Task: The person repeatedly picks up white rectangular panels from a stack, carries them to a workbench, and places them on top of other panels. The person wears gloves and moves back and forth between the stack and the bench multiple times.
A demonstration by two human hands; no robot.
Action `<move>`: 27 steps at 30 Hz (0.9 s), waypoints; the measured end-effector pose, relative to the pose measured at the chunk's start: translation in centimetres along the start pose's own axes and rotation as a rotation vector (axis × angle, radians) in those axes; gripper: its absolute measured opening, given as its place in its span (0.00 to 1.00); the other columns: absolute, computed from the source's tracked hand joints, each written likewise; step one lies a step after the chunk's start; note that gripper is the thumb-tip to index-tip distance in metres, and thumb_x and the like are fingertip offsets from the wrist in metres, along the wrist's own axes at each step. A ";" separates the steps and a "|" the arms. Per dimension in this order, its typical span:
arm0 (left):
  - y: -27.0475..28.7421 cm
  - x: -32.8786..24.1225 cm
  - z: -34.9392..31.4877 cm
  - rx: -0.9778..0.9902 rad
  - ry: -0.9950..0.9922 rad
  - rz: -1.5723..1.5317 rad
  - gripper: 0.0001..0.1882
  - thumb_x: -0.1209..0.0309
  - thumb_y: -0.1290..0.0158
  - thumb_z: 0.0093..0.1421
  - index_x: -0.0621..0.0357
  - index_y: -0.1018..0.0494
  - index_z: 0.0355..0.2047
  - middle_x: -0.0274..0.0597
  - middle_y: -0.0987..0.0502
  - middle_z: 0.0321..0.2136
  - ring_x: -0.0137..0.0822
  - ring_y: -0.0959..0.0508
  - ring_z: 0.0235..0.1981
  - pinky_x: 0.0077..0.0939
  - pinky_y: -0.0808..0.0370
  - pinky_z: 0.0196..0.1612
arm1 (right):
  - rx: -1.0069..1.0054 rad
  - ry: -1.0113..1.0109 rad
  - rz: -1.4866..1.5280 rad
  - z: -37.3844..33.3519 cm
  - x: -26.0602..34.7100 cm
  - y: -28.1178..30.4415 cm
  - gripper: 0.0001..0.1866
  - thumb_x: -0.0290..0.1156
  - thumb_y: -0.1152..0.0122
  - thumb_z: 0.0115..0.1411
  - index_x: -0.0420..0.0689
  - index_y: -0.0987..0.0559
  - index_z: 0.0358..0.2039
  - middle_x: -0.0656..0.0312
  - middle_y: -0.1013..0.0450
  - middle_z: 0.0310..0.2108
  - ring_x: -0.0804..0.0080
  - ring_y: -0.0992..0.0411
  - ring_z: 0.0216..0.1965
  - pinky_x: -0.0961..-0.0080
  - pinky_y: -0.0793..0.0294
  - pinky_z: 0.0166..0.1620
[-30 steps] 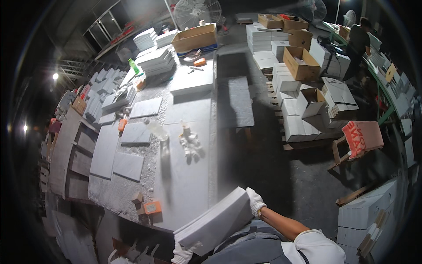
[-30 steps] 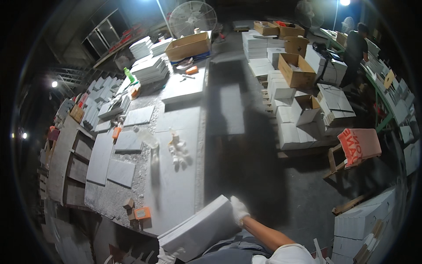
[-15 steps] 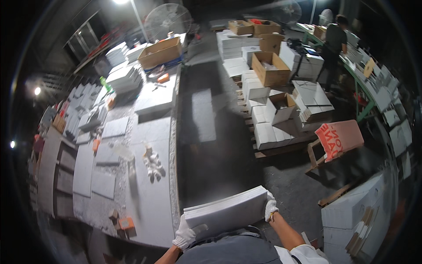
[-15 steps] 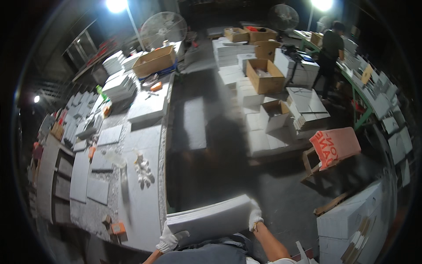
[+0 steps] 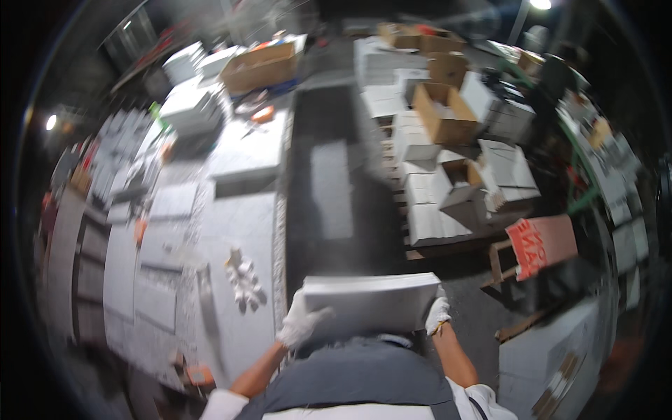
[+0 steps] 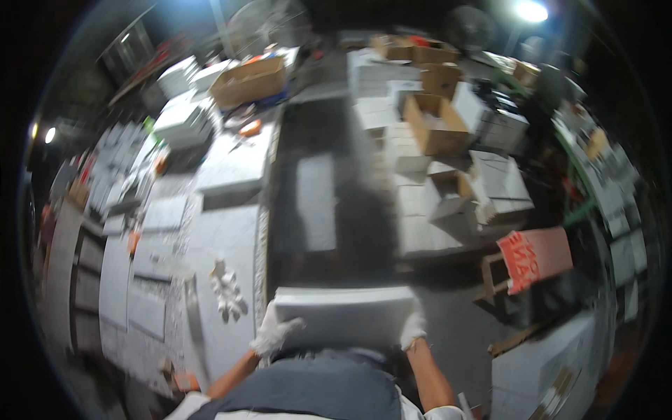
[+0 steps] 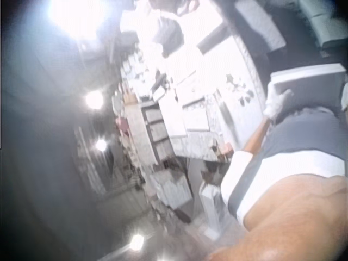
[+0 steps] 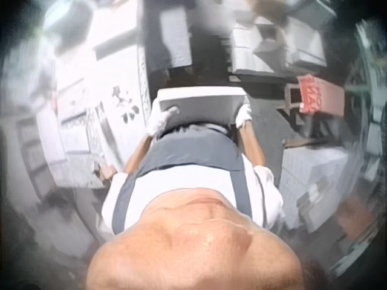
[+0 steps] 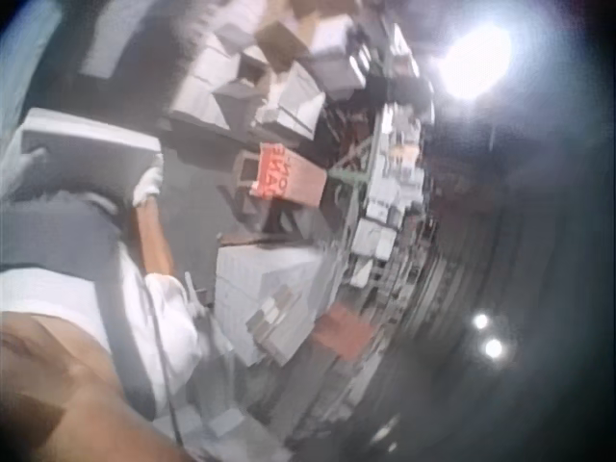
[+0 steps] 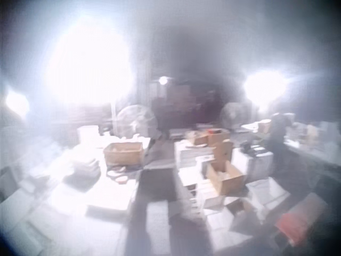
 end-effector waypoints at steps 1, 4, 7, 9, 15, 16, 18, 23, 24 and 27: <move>0.6 -0.5 1.2 0.040 -0.025 0.017 0.38 0.66 0.32 0.57 0.67 0.39 0.62 0.46 0.21 0.45 0.35 0.21 0.44 0.32 0.24 0.51 | 0.047 -0.040 0.101 2.0 -1.5 -0.8 0.29 0.56 0.53 0.70 0.42 0.23 0.52 0.57 0.27 0.53 0.68 0.30 0.52 0.68 0.29 0.56; 2.1 -0.5 3.7 -0.144 0.084 -0.005 0.35 0.68 0.32 0.56 0.69 0.37 0.57 0.48 0.22 0.45 0.36 0.22 0.46 0.32 0.24 0.52 | -0.068 -0.013 -0.007 5.5 3.0 -0.4 0.29 0.55 0.52 0.70 0.41 0.23 0.52 0.56 0.26 0.52 0.66 0.28 0.50 0.68 0.27 0.54; 2.7 -0.6 6.9 -0.185 0.193 0.137 0.38 0.66 0.32 0.56 0.68 0.39 0.60 0.51 0.26 0.51 0.38 0.25 0.53 0.34 0.27 0.57 | -0.044 -0.047 -0.011 7.5 5.7 -4.5 0.28 0.54 0.52 0.71 0.41 0.23 0.51 0.55 0.25 0.50 0.65 0.27 0.49 0.67 0.26 0.52; 3.0 -1.4 9.2 -0.172 0.136 0.044 0.43 0.52 0.32 0.55 0.61 0.38 0.63 0.53 0.27 0.54 0.44 0.26 0.56 0.35 0.31 0.61 | -0.012 -0.077 -0.021 9.4 7.2 -7.6 0.27 0.53 0.52 0.71 0.40 0.23 0.51 0.55 0.24 0.49 0.64 0.26 0.47 0.67 0.24 0.50; 3.6 -3.2 15.7 -0.330 0.259 0.080 0.48 0.41 0.36 0.54 0.59 0.40 0.64 0.54 0.28 0.55 0.49 0.28 0.59 0.38 0.34 0.63 | 0.208 -0.238 0.088 17.3 10.6 -14.7 0.26 0.51 0.52 0.71 0.39 0.23 0.50 0.53 0.23 0.46 0.61 0.23 0.44 0.66 0.21 0.45; 3.6 -3.8 17.0 -0.348 0.231 0.096 0.49 0.40 0.37 0.54 0.59 0.40 0.64 0.54 0.28 0.56 0.49 0.28 0.59 0.38 0.34 0.63 | 0.326 -0.306 0.212 18.2 11.4 -16.1 0.26 0.51 0.52 0.71 0.39 0.23 0.50 0.53 0.22 0.45 0.61 0.22 0.43 0.66 0.20 0.45; 3.5 -4.5 18.7 -0.363 0.244 0.100 0.50 0.39 0.37 0.53 0.60 0.40 0.65 0.55 0.28 0.56 0.49 0.28 0.59 0.38 0.34 0.63 | 0.306 -0.315 0.131 20.1 13.0 -17.6 0.25 0.50 0.52 0.71 0.40 0.23 0.50 0.53 0.22 0.45 0.61 0.23 0.43 0.65 0.20 0.45; 4.1 -5.1 20.6 -0.483 0.400 0.216 0.51 0.39 0.37 0.53 0.57 0.42 0.67 0.57 0.31 0.60 0.51 0.28 0.60 0.40 0.33 0.63 | 0.162 -0.258 -0.228 22.6 14.7 -22.8 0.25 0.50 0.55 0.72 0.42 0.25 0.53 0.57 0.24 0.49 0.61 0.26 0.47 0.63 0.22 0.50; 4.3 -5.0 21.0 -0.470 0.403 0.120 0.53 0.43 0.33 0.52 0.61 0.43 0.68 0.57 0.32 0.60 0.48 0.30 0.61 0.39 0.34 0.64 | 0.170 -0.278 -0.234 22.5 14.6 -23.7 0.25 0.50 0.56 0.72 0.42 0.24 0.52 0.57 0.24 0.49 0.61 0.26 0.47 0.63 0.22 0.50; 5.4 -4.6 21.8 -0.492 0.513 0.161 0.54 0.42 0.33 0.52 0.60 0.44 0.69 0.58 0.33 0.62 0.49 0.31 0.62 0.39 0.34 0.65 | 0.178 -0.326 -0.270 23.0 14.7 -26.1 0.25 0.51 0.56 0.72 0.42 0.24 0.52 0.57 0.24 0.49 0.60 0.25 0.47 0.62 0.22 0.50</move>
Point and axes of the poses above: each hand's wrist, its own z-axis towards the middle knuckle, its own y-axis out of the back of the hand, x = y × z, the point moved 6 cm from there along z, towards the middle knuckle
